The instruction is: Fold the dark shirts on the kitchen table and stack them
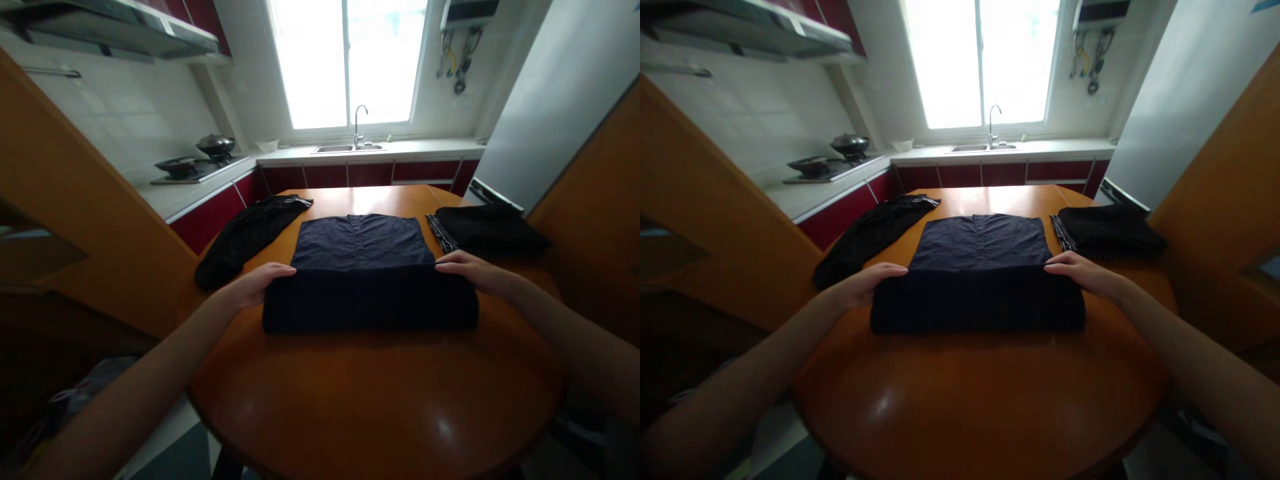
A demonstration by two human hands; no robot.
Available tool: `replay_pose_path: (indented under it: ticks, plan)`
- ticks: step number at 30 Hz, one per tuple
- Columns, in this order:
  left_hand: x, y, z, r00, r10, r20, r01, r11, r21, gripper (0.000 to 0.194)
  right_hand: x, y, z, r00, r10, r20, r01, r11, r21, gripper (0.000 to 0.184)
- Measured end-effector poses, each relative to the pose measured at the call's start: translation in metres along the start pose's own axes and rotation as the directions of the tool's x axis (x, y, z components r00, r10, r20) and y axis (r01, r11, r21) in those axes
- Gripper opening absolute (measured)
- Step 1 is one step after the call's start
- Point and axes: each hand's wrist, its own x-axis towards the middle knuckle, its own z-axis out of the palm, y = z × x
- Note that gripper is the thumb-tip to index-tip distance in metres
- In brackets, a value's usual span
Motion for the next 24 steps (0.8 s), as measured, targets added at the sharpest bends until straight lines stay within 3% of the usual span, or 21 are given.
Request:
replay_pose_path:
  ticks: [3,6,11,15,18,24]
  plan:
    - [0.033,0.004,-0.006,0.982,-0.187,0.003,0.187,0.981,-0.042,0.022,0.033,0.007,0.001,0.992,0.127,0.024,-0.129,0.988,0.082,0.033]
    - [0.056,0.001,-0.008,0.970,-0.243,-0.007,0.243,0.970,-0.010,0.025,0.058,0.014,0.000,0.981,0.191,-0.019,-0.191,0.981,0.034,0.030]
    - [0.073,-0.002,-0.008,0.992,-0.108,-0.057,0.115,0.984,0.136,0.038,0.075,0.018,0.001,0.985,0.169,0.039,-0.160,0.973,-0.165,0.037]
    - [0.078,-0.005,-0.010,0.992,-0.002,-0.127,0.030,0.976,0.214,0.054,0.078,0.020,0.006,0.999,-0.024,-0.029,0.014,0.946,-0.325,0.039]
    - [0.079,-0.007,-0.011,0.989,0.056,-0.138,-0.026,0.977,0.210,0.056,0.077,0.024,0.009,0.983,-0.161,-0.092,0.117,0.923,-0.366,0.037]
    - [0.094,0.001,-0.017,0.969,0.169,-0.179,-0.133,0.972,0.196,0.062,0.089,0.022,0.000,0.945,-0.248,-0.214,0.142,0.898,-0.416,0.033]
